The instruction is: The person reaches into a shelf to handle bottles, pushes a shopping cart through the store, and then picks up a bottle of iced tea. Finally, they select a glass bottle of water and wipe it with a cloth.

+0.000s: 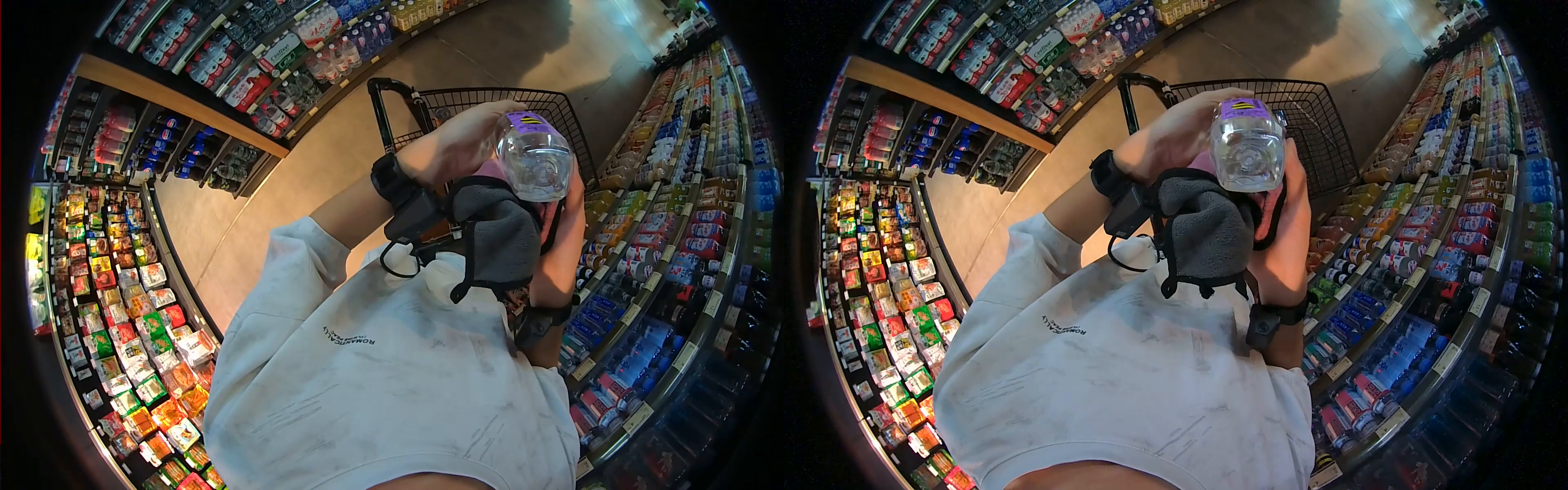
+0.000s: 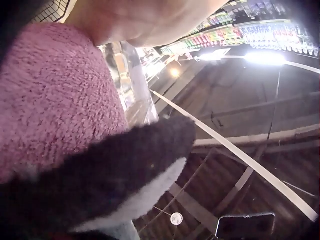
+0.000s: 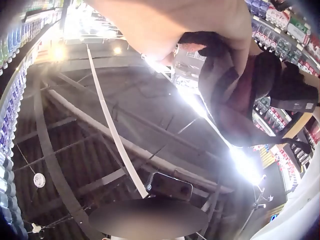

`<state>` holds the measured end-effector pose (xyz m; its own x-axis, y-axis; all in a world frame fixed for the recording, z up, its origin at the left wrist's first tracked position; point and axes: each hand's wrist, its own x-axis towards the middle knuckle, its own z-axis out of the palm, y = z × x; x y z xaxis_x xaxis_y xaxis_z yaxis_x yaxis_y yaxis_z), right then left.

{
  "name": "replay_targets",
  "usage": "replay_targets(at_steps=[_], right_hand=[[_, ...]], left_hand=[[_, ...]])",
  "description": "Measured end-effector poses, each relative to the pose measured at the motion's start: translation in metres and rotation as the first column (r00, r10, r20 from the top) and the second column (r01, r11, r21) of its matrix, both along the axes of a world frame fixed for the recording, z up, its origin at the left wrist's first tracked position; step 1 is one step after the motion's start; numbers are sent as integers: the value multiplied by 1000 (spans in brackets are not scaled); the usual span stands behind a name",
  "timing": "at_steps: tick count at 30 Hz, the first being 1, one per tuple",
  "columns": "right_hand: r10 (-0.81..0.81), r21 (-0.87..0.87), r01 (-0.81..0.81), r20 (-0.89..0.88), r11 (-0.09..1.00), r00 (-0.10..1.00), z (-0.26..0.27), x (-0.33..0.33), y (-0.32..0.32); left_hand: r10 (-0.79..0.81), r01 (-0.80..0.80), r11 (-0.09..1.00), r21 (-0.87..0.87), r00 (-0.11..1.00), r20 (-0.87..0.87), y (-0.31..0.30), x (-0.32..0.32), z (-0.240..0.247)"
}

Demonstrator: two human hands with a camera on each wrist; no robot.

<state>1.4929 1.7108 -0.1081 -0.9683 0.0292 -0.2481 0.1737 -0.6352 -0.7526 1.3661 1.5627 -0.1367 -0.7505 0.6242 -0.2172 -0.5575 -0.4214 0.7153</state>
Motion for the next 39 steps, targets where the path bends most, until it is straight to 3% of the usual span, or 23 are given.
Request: replay_targets(at_steps=[8, 14, 18, 20, 21, 22, 24, 26, 28, 29, 30, 32, 33, 34, 36, 38, 39], right_hand=[[-30, 108, 38, -77, 993, 997, 0, -2, -5], [-35, 183, 57, -123, 981, 992, -3, 0, -7], [-35, 228, 62, -121, 972, 992, -12, 7, -9], [-36, 182, 53, -92, 982, 995, -21, 9, -11], [-43, 104, 51, -72, 993, 996, -27, 10, -13], [-53, -2, 53, -52, 999, 997, -31, 6, -14], [4, -157, -3, 8, 988, 1000, -30, -4, -16], [75, -307, -54, 58, 950, 995, -30, -12, -18], [216, -334, -304, -274, 892, 937, -113, -24, 11], [139, -221, -176, -172, 959, 975, -88, -17, -2], [120, 9, -121, -178, 993, 977, -79, -14, -2], [79, 476, 2, -149, 879, 986, -61, -8, -4], [23, 60, -24, 22, 998, 999, -56, -14, -3], [45, -366, 31, 198, 930, 979, -53, -16, -2], [72, 27, -70, -93, 997, 993, -78, -17, 2], [64, 199, -16, -241, 980, 968, -92, -13, 4], [0, 164, 43, -255, 986, 967, -71, -11, -7]], left_hand=[[-9, 6, 1000, -30, 995, -95, 1, 3, -6], [-58, 60, 997, 44, 997, -54, 1, -4, -22], [-22, 25, 998, 63, 998, -51, 1, 2, -3], [-42, 42, 999, -2, 997, -65, -3, 3, 24], [36, -33, 999, 22, 987, -157, 0, 3, 32], [167, -154, 986, 66, 946, -277, 2, 12, 48], [190, -209, 977, 31, 807, -558, -1, 25, 75], [169, -255, 967, 19, 583, -795, 4, 32, 78], [36, -267, 956, -119, 513, -858, 4, 43, 77], [12, -258, 957, -132, 489, -872, 4, 46, 79], [-14, -247, 958, -146, 468, -884, 4, 49, 81], [65, -262, 964, -48, 404, -913, 8, 51, 80], [106, -268, 963, 2, 374, -921, 10, 52, 79], [68, -259, 965, -31, 365, -928, 10, 54, 81], [-8, -243, 965, -100, 350, -937, 8, 57, 85], [-58, -213, 968, -137, 340, -939, 9, 59, 83], [-83, -199, 968, -156, 334, -939, 9, 60, 82]])
